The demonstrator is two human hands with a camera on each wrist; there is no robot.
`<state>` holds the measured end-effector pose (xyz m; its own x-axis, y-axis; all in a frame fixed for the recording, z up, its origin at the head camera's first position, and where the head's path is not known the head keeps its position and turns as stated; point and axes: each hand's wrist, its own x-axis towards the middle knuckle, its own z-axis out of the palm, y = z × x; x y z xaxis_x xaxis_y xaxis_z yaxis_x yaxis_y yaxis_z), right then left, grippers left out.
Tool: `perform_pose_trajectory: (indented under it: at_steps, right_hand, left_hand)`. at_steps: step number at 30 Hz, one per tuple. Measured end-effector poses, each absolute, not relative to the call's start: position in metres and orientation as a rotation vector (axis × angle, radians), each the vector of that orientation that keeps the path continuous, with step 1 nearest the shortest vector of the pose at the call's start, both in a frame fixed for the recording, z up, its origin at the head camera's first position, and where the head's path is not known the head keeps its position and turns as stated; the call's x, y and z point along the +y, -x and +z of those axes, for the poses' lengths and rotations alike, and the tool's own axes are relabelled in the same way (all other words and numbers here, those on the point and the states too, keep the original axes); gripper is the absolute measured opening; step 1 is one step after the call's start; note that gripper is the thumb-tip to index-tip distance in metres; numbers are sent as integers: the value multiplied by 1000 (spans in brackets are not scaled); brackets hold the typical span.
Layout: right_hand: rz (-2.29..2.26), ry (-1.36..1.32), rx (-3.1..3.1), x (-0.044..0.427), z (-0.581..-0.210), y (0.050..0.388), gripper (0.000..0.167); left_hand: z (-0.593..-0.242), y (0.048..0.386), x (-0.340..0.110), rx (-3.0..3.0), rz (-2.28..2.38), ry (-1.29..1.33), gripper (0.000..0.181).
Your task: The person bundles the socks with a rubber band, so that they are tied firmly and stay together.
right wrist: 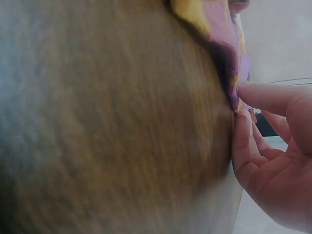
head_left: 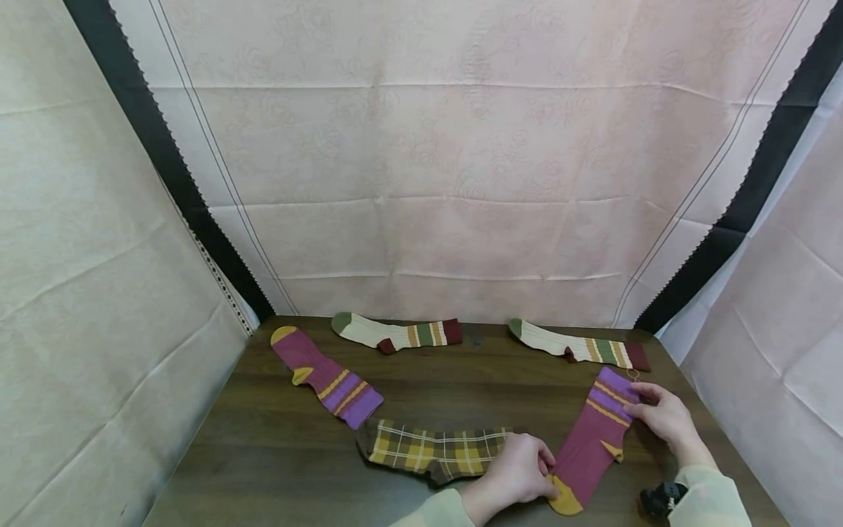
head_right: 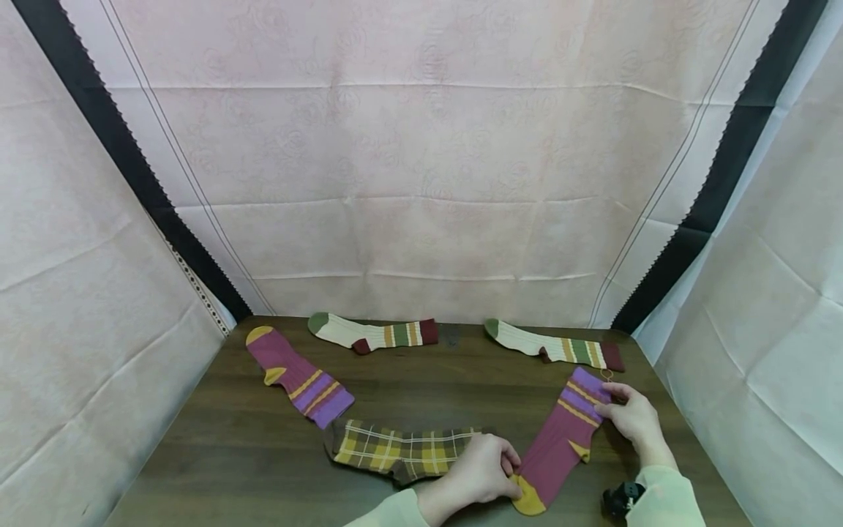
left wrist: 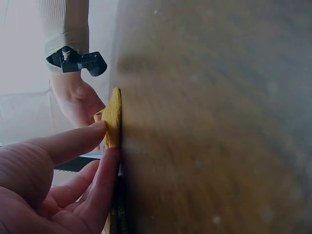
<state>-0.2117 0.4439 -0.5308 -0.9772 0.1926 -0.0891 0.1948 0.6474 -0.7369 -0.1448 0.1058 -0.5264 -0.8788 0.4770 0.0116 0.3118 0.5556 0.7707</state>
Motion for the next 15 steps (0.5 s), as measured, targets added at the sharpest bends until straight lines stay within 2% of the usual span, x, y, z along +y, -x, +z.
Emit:
perform_pose_trajectory:
  at_steps: [8,15]
  right_hand:
    - [-1277,-341,2861,442,-530,213,66]
    - [-1298,-373,2834,441,-532,213,69]
  left_hand:
    - [-526,142,109,2629,1184,-617,30]
    - [-526,143,111,2702,1057,-674,29]
